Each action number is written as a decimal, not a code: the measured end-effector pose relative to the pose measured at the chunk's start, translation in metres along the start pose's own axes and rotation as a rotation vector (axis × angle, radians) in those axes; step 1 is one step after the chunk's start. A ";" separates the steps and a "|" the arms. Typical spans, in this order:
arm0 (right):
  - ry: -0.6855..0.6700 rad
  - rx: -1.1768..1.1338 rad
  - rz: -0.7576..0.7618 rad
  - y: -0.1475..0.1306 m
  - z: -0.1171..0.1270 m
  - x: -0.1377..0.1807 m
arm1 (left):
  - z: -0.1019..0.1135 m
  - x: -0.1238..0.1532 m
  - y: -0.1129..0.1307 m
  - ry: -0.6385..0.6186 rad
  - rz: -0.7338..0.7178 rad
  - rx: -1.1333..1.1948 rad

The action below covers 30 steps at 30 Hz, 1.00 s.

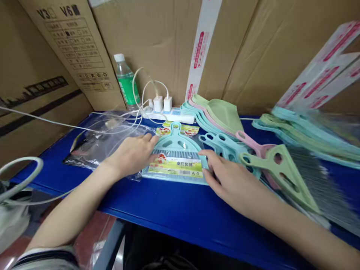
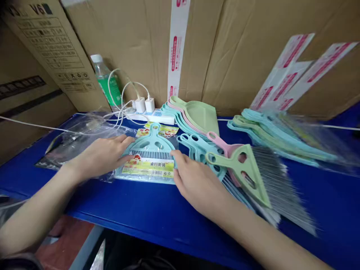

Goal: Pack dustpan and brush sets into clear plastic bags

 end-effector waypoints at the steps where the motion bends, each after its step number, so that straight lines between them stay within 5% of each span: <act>1: -0.008 -0.010 -0.007 0.001 0.000 0.000 | 0.000 -0.001 0.000 -0.005 0.001 0.008; 19: 0.115 -0.719 -0.096 0.018 0.015 -0.010 | -0.003 -0.009 -0.007 0.044 -0.016 0.144; 26: 0.091 -0.786 -0.065 0.013 0.023 -0.008 | 0.000 -0.012 -0.018 0.185 -0.016 0.287; 30: 0.000 -0.786 -0.031 0.007 0.027 -0.007 | 0.003 -0.014 -0.029 0.370 -0.033 0.568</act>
Point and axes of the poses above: each hand's wrist, its own x-axis away from the middle knuckle, its own z-axis out of the back of the hand, y = z × x, the point moved 7 cm from there along -x, towards the middle knuckle, and after that the axes turned 6 degrees about -z, right-handed, at the moved point
